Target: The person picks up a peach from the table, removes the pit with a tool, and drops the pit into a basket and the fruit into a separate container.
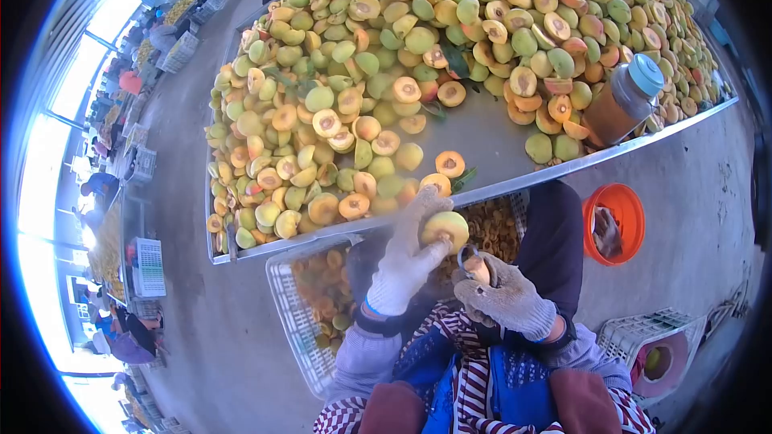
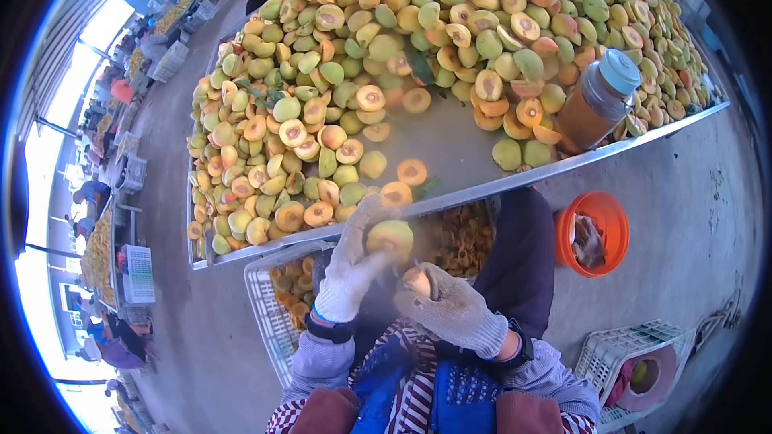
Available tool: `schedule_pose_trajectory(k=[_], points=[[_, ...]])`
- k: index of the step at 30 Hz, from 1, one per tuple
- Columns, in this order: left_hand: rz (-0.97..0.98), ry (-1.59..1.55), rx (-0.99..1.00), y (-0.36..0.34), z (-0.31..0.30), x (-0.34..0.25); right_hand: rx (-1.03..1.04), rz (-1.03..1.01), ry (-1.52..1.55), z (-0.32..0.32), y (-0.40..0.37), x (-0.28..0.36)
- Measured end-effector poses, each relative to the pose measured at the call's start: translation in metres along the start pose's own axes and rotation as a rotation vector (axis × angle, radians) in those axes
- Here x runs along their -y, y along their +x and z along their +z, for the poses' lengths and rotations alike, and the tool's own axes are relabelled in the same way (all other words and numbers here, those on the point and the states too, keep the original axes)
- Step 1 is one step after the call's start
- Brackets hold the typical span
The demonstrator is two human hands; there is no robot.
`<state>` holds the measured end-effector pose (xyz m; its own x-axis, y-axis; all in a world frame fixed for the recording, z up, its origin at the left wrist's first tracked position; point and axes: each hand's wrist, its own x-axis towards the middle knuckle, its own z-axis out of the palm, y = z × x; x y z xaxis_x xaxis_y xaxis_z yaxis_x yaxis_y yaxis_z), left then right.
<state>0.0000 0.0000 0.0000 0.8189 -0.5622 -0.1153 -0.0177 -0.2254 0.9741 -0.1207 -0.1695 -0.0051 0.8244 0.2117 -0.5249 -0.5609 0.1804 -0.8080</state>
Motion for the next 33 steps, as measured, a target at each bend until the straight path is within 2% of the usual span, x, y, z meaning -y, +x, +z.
schedule_pose_trajectory(k=[2, 3, 5, 6, 8, 12, 14, 17, 21, 24, 26, 27, 29, 33], points=[[-0.127, -0.263, -0.057, -0.011, 0.005, -0.016, -0.058, -0.038, -0.198, 0.009, -0.001, 0.012], [-0.107, -0.277, -0.052, -0.009, 0.015, -0.008, -0.073, -0.045, -0.217, 0.002, -0.002, 0.011], [-0.193, -0.660, -0.006, -0.019, 0.016, -0.006, -0.133, -0.065, -0.397, 0.008, -0.006, 0.013], [-0.198, -0.659, -0.003, -0.023, 0.018, -0.012, -0.134, -0.062, -0.392, 0.010, -0.009, 0.014], [-0.222, -0.972, 0.037, -0.031, 0.025, -0.027, -0.084, -0.209, -0.134, 0.013, -0.016, 0.015], [-0.195, -1.008, -0.091, -0.035, 0.035, -0.023, -0.072, -0.165, 0.009, 0.019, -0.019, 0.014], [-0.087, -0.835, -0.102, -0.037, 0.034, -0.014, -0.165, -0.184, -0.305, 0.018, -0.019, 0.014], [-0.046, -0.834, -0.201, -0.040, 0.040, -0.006, -0.180, -0.176, -0.383, 0.021, -0.018, 0.016], [-0.023, -0.830, -0.232, -0.044, 0.048, -0.018, -0.147, -0.105, -0.415, 0.022, -0.021, 0.018], [-0.028, -0.754, -0.312, -0.049, 0.054, -0.032, -0.162, -0.218, -0.396, 0.023, -0.018, 0.007], [0.111, -0.600, -0.286, -0.054, 0.054, -0.030, -0.027, -0.226, -0.015, 0.026, -0.018, 0.002], [0.108, -0.604, -0.284, -0.055, 0.049, -0.034, -0.032, -0.222, -0.016, 0.024, -0.021, 0.008], [0.003, -0.358, -0.145, -0.054, 0.034, -0.049, 0.173, 0.042, 0.194, 0.018, -0.027, 0.031], [0.150, -0.543, -0.110, -0.054, 0.040, -0.050, 0.185, 0.058, 0.249, 0.011, -0.033, 0.041]])
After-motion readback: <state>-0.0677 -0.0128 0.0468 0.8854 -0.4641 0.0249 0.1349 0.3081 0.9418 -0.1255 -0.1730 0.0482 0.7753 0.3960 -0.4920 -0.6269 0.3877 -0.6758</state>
